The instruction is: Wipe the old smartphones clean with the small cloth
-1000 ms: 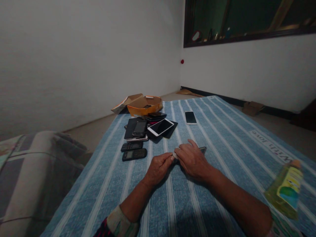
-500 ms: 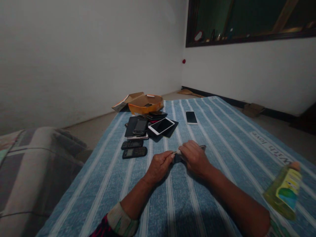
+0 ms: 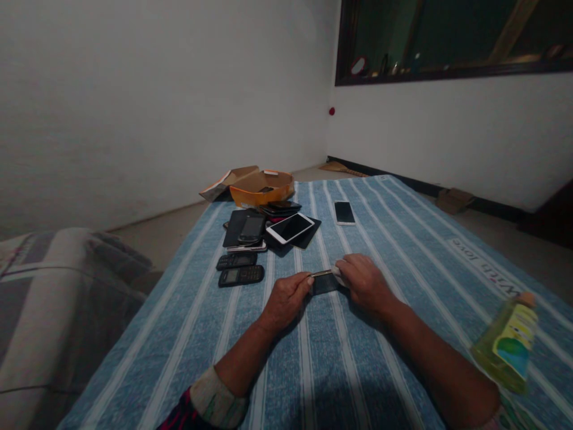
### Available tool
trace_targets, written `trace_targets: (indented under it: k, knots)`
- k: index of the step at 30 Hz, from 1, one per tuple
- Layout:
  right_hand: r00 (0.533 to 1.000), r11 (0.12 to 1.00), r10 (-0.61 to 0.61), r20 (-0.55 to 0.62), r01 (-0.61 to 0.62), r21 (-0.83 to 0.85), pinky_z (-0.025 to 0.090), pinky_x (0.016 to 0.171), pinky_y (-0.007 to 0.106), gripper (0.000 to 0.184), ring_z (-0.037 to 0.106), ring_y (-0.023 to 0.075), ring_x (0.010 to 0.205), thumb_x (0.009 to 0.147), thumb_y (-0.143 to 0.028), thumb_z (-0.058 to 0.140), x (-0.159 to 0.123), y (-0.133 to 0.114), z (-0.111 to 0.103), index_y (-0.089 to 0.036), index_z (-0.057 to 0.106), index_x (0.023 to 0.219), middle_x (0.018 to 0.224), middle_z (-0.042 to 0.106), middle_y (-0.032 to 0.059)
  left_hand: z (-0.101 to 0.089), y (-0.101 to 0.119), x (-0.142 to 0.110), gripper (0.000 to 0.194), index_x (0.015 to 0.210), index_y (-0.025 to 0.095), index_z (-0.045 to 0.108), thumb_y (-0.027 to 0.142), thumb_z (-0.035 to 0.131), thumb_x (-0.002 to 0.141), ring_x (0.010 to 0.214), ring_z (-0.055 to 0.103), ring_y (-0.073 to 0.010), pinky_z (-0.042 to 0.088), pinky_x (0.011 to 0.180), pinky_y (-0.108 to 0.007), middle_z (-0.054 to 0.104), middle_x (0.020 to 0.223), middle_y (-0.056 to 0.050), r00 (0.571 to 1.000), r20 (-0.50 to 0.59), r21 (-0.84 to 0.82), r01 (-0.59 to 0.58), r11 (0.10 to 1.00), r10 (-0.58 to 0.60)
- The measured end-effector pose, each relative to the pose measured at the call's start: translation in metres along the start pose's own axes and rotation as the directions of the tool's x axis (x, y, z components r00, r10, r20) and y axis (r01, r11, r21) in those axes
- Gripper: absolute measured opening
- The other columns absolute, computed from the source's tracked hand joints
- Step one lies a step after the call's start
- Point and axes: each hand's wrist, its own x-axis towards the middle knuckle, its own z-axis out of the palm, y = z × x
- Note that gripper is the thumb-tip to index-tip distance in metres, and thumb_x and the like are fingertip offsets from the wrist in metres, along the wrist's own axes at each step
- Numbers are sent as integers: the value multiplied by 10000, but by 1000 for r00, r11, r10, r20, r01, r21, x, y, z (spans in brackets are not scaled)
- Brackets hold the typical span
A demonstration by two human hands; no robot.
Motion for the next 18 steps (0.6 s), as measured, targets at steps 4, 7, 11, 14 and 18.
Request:
trace_targets:
  k: [4, 7, 11, 14, 18]
  knots:
    - [1000, 1000, -29, 6, 29, 5, 347, 707, 344, 187, 452, 229, 784, 942, -126, 405, 11, -25, 8, -151, 588, 964, 833, 555, 84, 0, 2, -1, 368, 853, 147, 692, 378, 424, 953, 652, 543, -141, 423, 649, -257, 613, 687, -6, 1000, 4, -11, -30, 999, 30]
    - [999, 999, -44, 17, 44, 16, 359, 719, 348, 177, 464, 233, 800, 940, -123, 421, 12, -30, 6, -143, 585, 1002, 855, 565, 92, -1, 3, -1, 360, 854, 146, 697, 374, 435, 948, 641, 539, -142, 423, 645, -262, 617, 681, -10, 999, 4, -22, -32, 999, 32]
    - [1000, 1000, -19, 22, 19, 18, 374, 746, 347, 189, 485, 235, 846, 932, -108, 430, -1, -10, -3, -153, 571, 1048, 896, 573, 96, -1, 1, 0, 360, 935, 144, 705, 376, 431, 948, 685, 577, -155, 428, 658, -265, 654, 738, -23, 1000, 15, -27, -13, 1000, 14]
    - [999, 1000, 30, 29, -31, 5, 374, 742, 341, 203, 486, 232, 853, 923, -94, 425, -10, 9, -8, -162, 575, 1041, 900, 568, 93, -1, -2, 1, 396, 834, 144, 692, 401, 413, 948, 631, 545, -143, 412, 622, -258, 600, 659, -4, 1000, 8, 2, 10, 1000, -10]
    - [997, 997, 71, 14, -71, -29, 372, 721, 342, 194, 467, 228, 815, 926, -112, 420, -12, 15, -6, -158, 593, 1003, 865, 550, 86, 0, -2, 1, 408, 796, 152, 677, 407, 397, 950, 627, 530, -136, 410, 628, -253, 578, 647, 4, 1000, 3, 28, 7, 1000, -7]
